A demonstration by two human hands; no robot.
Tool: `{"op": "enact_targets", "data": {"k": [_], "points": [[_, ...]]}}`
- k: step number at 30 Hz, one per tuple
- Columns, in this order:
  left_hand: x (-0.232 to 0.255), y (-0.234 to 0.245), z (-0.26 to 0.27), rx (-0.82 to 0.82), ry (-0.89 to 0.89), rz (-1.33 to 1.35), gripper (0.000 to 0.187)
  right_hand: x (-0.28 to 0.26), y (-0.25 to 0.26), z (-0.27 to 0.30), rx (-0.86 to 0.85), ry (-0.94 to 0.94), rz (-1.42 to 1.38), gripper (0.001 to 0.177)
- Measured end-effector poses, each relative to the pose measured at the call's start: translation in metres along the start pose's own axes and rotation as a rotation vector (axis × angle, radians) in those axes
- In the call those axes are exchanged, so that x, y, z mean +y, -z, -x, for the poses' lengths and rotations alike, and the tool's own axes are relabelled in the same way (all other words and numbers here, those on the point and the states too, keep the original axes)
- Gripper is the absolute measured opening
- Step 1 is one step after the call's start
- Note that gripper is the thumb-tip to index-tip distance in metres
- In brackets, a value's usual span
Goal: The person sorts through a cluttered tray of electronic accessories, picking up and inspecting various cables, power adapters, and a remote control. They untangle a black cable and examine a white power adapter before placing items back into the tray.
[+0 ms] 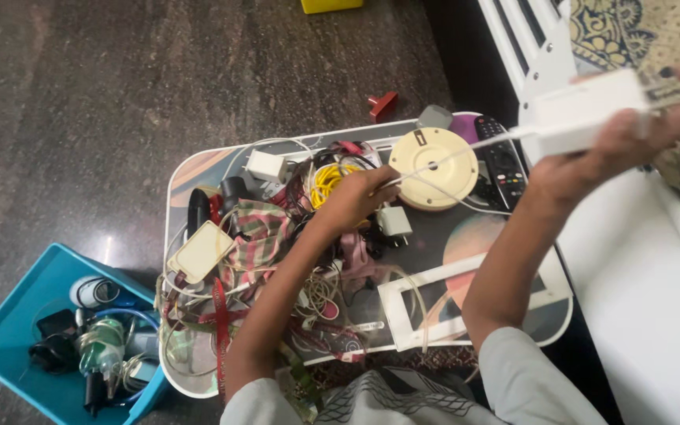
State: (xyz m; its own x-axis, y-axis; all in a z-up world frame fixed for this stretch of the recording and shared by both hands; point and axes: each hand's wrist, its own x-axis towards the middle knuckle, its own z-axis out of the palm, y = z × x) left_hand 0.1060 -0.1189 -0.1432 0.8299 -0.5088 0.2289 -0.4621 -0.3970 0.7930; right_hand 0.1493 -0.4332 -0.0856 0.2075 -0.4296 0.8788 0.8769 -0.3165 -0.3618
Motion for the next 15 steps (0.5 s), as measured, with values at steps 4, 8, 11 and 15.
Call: {"op": "enact_targets", "data": {"k": [4, 8, 11, 15], "points": [[-0.017, -0.018, 0.0, 0.132, -0.181, -0.297, 0.029, 0.019, 0.025, 0.011, 0.23, -0.246, -0.223, 0.065], [-0.04, -0.031, -0.002, 0.321, -0.299, -0.726, 0.045, 0.014, 0.005, 0.002, 0.249, -0.221, -0.17, 0.065], [-0.053, -0.019, 0.001, 0.359, -0.213, -0.87, 0.054, 0.003, -0.009, 0.004, 0.219, 0.003, 0.192, 0.062], [-0.061, -0.019, -0.003, 0.376, -0.073, -0.83, 0.05, -0.012, 0.011, -0.006, 0.203, 0.106, 0.338, 0.06]]}}
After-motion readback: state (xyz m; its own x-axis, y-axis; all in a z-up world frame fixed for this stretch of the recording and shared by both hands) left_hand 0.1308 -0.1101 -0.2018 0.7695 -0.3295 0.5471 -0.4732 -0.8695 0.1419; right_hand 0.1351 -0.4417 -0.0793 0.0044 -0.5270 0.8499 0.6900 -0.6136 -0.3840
